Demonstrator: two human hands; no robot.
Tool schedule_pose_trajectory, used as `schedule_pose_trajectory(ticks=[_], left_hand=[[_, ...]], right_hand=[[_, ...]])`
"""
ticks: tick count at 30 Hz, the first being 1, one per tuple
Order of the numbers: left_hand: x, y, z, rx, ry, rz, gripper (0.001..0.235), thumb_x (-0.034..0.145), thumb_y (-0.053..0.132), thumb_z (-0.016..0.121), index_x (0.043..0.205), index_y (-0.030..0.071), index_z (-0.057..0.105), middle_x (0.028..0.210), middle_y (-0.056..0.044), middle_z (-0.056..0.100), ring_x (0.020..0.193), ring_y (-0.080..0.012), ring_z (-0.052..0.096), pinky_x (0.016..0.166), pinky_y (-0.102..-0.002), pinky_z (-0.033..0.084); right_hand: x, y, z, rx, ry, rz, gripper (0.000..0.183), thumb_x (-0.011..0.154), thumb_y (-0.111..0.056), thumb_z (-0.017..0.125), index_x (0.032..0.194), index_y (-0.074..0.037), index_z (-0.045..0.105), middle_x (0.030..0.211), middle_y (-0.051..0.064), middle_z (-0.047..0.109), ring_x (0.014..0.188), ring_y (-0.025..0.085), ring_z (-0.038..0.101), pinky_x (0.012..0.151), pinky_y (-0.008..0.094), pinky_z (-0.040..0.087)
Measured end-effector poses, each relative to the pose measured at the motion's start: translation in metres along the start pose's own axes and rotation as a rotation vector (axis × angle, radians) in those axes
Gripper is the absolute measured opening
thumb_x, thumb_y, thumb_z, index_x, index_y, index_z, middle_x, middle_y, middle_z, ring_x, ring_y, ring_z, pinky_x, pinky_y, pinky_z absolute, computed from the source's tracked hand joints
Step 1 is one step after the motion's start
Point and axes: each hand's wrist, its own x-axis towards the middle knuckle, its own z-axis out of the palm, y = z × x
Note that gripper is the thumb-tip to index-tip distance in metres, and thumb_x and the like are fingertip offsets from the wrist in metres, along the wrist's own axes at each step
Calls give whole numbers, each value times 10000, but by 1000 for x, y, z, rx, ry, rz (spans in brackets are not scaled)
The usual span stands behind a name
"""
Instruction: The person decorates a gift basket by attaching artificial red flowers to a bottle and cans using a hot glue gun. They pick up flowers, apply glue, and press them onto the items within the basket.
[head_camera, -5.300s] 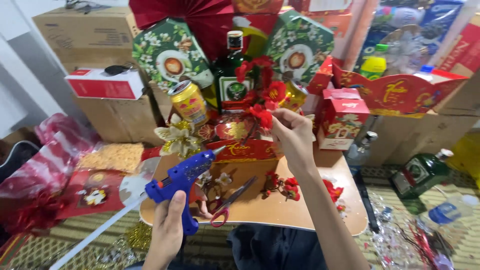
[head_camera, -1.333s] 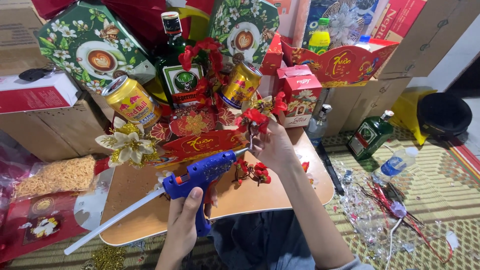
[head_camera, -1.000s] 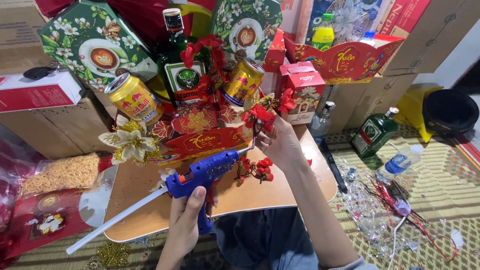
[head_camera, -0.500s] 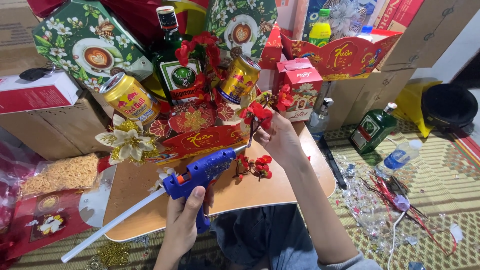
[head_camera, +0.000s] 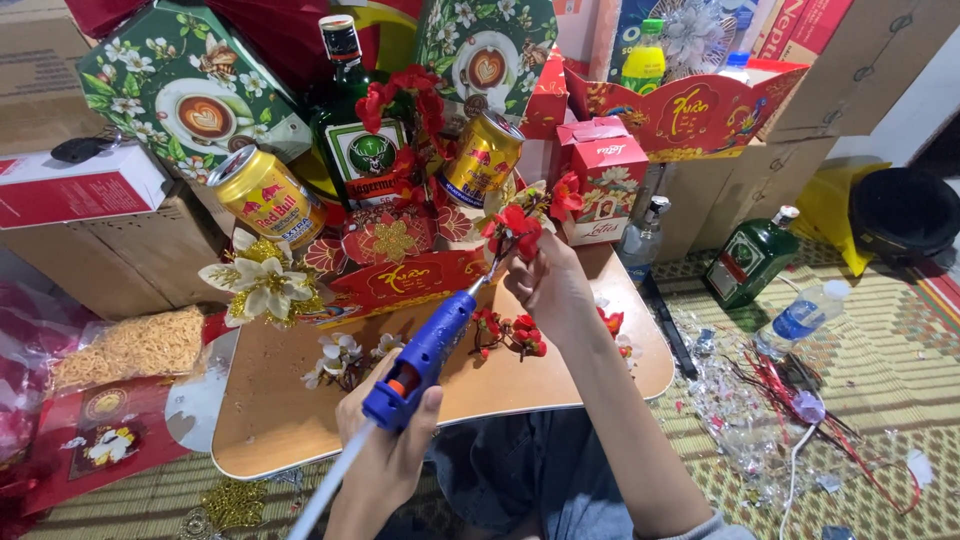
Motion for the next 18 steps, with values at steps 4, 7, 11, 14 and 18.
schedule_pose_trajectory(ticks=[4,7,11,14,18], left_hand=[[5,3,5,316,60,288,402,960,437,535,744,99,519,644,-16,480,489,-158,442,505,-302,378],[4,1,6,367,78,303,403,948,465,533,777,100,552,664,-11,483,482,-155,435,495,-298,366],[5,2,6,384,82,317,443,958,501,507,781,99,558,650,-10,465,481,-159,425,497,-305,364],[5,4,6,388,81,327,399,944,465,551,799,94,572,663,-13,486,492,-166,441,516,-307,378],[4,5,5,394,73,322,379,936,441,568,791,91,579,659,-20,488,490,-177,438,517,-314,371]], right_hand=[[6,11,-9,99,-103,16,266,914,-209,601,1083,-8,645,789,47,680,532,42,519,484,189,388],[2,11,-8,47,6,39,276,859,-253,691,1040,-48,655,793,25,630,615,65,578,567,204,462],[1,12,-5,19,47,37,349,840,-300,717,1072,-49,645,868,29,601,678,85,570,634,248,475],[1,14,-6,22,47,44,392,835,-332,701,1094,-48,628,953,52,591,785,104,557,720,280,451],[0,14,-5,35,54,53,399,839,-321,711,1106,-34,632,921,47,625,742,90,586,662,246,464]])
